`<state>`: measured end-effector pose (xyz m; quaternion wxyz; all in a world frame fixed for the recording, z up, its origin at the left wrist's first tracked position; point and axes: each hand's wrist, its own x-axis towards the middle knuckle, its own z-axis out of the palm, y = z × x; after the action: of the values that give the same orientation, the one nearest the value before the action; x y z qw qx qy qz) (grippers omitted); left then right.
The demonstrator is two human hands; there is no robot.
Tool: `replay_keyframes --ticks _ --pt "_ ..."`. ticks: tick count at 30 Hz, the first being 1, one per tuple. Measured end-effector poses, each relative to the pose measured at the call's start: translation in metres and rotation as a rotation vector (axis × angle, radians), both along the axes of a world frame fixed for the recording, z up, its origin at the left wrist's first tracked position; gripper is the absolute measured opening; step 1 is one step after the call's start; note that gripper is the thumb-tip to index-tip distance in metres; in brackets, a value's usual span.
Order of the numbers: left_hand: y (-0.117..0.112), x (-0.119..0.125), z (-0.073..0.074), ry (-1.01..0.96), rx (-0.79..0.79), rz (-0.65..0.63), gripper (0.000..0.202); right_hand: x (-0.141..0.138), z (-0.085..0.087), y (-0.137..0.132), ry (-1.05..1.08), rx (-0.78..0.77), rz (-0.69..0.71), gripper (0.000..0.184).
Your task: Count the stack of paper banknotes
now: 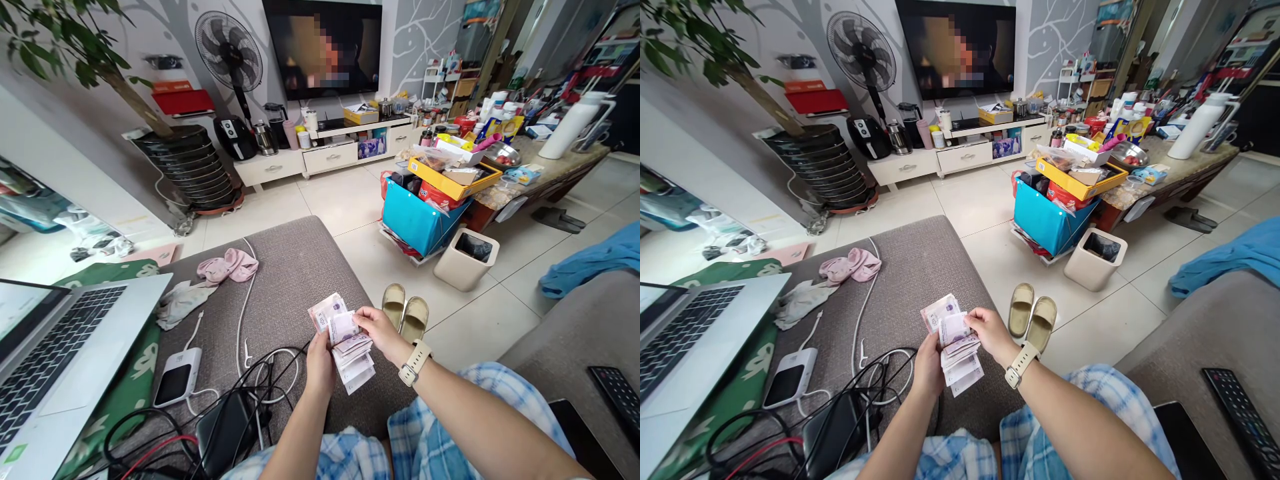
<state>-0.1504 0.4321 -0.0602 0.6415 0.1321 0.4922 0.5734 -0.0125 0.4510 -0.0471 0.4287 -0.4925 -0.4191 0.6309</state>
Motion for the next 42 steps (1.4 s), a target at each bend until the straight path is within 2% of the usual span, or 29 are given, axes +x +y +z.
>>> replay_keyframes --ticks 10,16,22,28,32,42 --pt "0.000 -0.002 -0.005 0.039 -0.002 0.007 0.026 0.000 -0.004 0.001 -0.006 0.015 -0.009 0.028" --pt "-0.001 -0.001 -0.005 -0.039 -0.009 -0.027 0.035 0.000 -0.004 0.000 0.059 -0.016 0.061 0.033" --pt "-0.002 -0.001 -0.005 -0.064 -0.002 -0.001 0.035 0.002 -0.011 0.001 -0.119 0.062 0.012 0.026" --pt "-0.002 -0.002 -0.007 -0.081 0.015 -0.020 0.039 0.004 -0.016 0.003 -0.269 0.108 -0.050 0.034" --pt "-0.003 -0.003 -0.008 -0.064 0.010 -0.035 0.039 0.003 -0.017 0.003 -0.287 0.178 0.002 0.021" --pt "-0.001 -0.001 -0.003 -0.056 -0.028 0.018 0.027 0.002 -0.015 0.002 -0.246 0.197 0.049 0.026"
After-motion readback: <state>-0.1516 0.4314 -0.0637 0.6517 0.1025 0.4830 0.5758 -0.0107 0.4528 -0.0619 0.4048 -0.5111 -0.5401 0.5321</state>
